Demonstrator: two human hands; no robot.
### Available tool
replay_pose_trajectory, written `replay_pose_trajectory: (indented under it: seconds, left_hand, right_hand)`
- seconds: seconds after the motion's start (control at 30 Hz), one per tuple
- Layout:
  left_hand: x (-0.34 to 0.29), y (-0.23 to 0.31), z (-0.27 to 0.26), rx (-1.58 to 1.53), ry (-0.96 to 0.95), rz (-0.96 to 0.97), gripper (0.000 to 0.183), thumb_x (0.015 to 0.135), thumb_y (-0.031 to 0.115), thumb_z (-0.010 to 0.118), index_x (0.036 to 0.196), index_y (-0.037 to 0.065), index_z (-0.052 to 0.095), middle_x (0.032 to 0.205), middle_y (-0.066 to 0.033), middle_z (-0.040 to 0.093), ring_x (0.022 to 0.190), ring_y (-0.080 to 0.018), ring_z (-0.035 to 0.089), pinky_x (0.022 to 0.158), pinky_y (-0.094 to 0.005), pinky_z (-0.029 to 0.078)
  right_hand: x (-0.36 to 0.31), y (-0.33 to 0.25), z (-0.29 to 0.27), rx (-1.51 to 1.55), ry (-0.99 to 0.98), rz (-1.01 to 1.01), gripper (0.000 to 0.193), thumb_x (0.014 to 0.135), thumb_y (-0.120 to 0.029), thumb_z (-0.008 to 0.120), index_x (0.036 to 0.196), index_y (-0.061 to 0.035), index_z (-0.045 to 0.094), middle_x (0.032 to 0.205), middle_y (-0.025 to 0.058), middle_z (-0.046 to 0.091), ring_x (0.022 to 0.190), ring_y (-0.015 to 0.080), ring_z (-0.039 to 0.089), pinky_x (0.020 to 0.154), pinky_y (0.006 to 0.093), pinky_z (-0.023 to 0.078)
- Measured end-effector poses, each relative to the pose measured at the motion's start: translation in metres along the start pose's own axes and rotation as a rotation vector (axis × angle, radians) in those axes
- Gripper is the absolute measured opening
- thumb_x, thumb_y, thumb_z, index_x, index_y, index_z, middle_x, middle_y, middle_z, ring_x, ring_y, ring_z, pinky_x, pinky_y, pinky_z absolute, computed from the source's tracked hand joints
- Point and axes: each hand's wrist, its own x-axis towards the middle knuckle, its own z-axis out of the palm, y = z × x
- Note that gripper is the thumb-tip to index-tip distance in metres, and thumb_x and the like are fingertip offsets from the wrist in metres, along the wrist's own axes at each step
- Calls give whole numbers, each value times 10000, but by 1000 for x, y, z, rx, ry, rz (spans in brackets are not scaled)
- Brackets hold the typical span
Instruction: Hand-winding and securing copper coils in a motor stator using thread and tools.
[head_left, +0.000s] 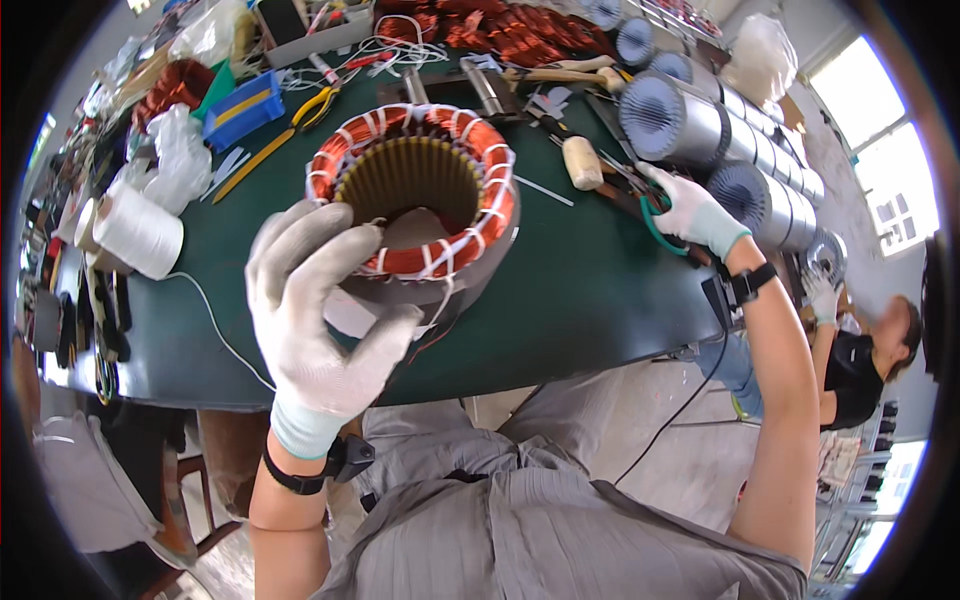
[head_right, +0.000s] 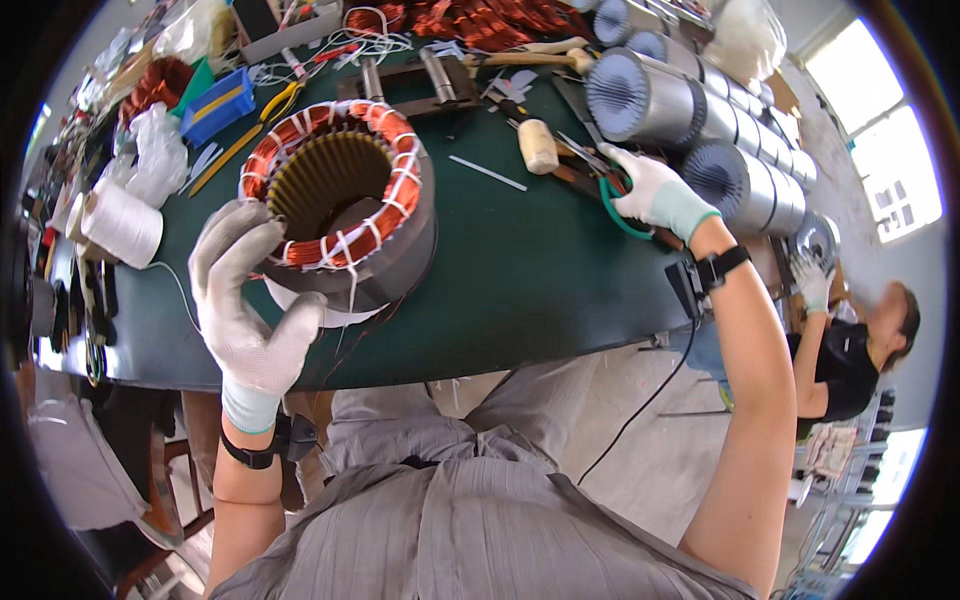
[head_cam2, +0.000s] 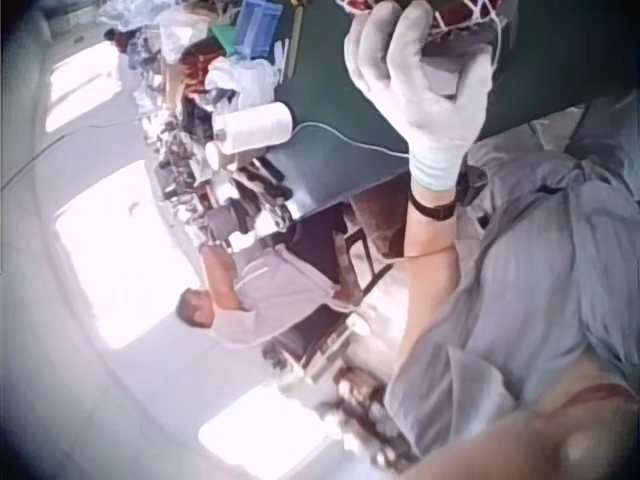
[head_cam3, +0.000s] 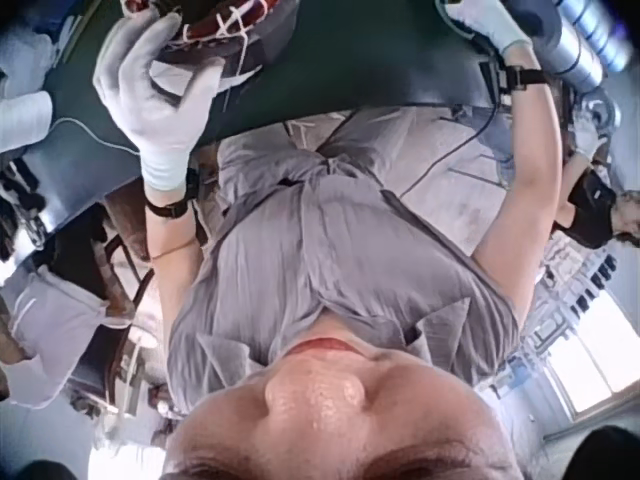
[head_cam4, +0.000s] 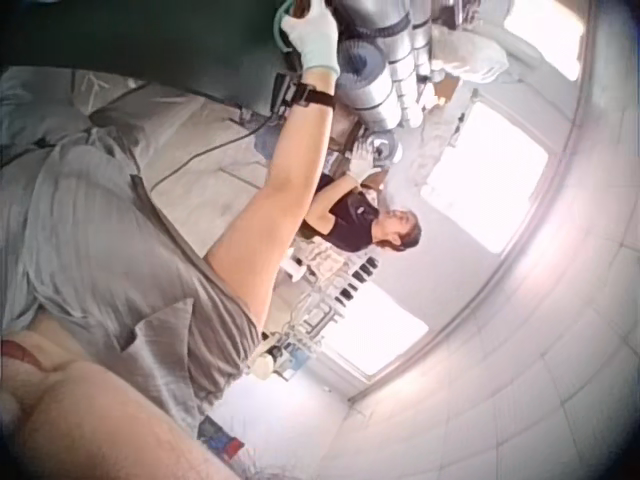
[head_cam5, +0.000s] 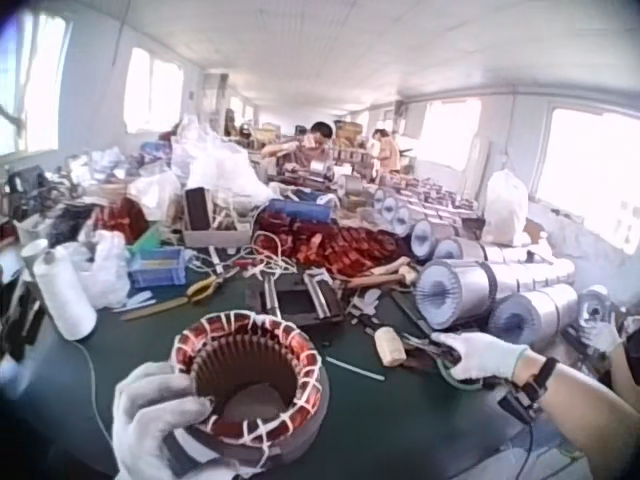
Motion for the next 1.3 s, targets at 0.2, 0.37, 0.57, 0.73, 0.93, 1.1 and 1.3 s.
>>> replay_pose_trajectory:
  seconds: [0.2,0.37,0.57,0.73,0.93,1.1,1.3]
  left_hand:
    - [-5,-9,2,-86,-3,-55,576,585,72,867,1139,113,714,1263,-112,626,1242,-376,570,1034,-472,478]
    - [-9,-13,2,-79,-18,-17,575,588,20,819,1143,99,687,1302,-119,621,1316,-370,542,1085,-488,464]
    - [-8,-14,5,-100,-9,-14,599,567,28,829,1145,117,699,1297,-109,625,1310,-378,541,1097,-482,445]
    - [-8,-17,4,-150,-29,-10,593,571,85,842,1148,126,711,1291,-102,628,1296,-377,541,1088,-479,444]
    - [-8,-18,5,-126,-28,8,584,569,131,854,1138,127,721,1282,-103,628,1281,-379,544,1079,-481,446]
    - [-7,-18,9,-115,-23,25,580,570,143,862,1132,117,721,1282,-108,627,1282,-383,542,1083,-482,442]
    - [-8,-16,10,-125,-29,29,590,569,125,862,1141,116,717,1277,-111,629,1278,-377,543,1080,-480,444]
  right_hand:
    - [-49,-73,-60,632,-67,95,579,876,-305,694,1369,-19,590,943,83,718,795,174,678,736,309,546]
    - [-84,-154,-95,586,-738,-204,688,873,-546,702,1327,-34,627,934,12,638,739,93,570,689,274,501]
    - [-66,-213,-117,323,-822,-257,520,978,-546,614,1207,-88,709,852,61,670,751,163,604,725,304,516]
    - [-59,-230,-130,188,-779,-274,557,910,-565,727,1186,-82,717,892,82,705,772,202,653,724,323,525]
    - [-61,-242,-138,102,-661,-173,874,659,-682,871,1180,0,707,791,61,676,673,134,632,625,291,509]
    - [-64,-257,-137,87,-653,-106,821,589,-507,951,1179,8,704,809,56,682,688,125,622,626,278,501]
    - [-77,-257,-131,49,-657,-106,627,690,-343,929,1150,15,699,763,47,688,672,108,636,603,270,494]
